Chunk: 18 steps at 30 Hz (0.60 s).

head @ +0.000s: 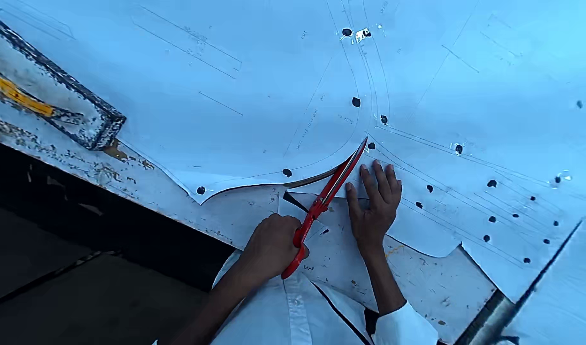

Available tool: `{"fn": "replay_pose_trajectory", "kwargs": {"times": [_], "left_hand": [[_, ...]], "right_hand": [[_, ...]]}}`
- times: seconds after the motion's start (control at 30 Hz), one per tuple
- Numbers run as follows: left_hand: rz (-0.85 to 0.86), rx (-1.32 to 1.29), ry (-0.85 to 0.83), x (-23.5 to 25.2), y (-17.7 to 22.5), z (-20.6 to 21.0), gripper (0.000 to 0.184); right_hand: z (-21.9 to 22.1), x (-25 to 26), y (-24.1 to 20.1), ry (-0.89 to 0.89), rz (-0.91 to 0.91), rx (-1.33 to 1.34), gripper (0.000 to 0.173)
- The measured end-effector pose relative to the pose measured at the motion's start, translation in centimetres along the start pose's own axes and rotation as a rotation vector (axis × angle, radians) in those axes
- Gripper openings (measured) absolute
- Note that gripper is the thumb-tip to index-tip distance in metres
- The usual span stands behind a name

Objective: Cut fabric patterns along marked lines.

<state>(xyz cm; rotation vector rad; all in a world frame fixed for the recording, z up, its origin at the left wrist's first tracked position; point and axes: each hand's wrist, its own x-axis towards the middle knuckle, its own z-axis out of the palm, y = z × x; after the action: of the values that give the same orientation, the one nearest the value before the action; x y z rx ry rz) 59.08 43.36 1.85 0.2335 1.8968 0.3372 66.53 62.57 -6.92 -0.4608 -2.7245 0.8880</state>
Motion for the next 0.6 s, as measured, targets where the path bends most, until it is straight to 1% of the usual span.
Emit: {"fn": "replay_pose_trajectory", "kwargs": {"times": [0.13,0.27,0.6], "left_hand": [[-0.029,-0.026,0.021,0.0,-0.1,0.4,0.015],[0.001,-0.026,0.087,0.0,-0.5,0.7,0.015],[-0.062,-0.085,0.112,-0.1,0.2,1.4,0.014]], "right_hand": [[0.3,0.4,0.0,0.017,0.014,0.023,0.044],[0.1,0.2,0.0,-0.019,0.011,0.044,0.046],[0.0,0.3,-0.1,-0.033,0.013,0.065,0.047]]}}
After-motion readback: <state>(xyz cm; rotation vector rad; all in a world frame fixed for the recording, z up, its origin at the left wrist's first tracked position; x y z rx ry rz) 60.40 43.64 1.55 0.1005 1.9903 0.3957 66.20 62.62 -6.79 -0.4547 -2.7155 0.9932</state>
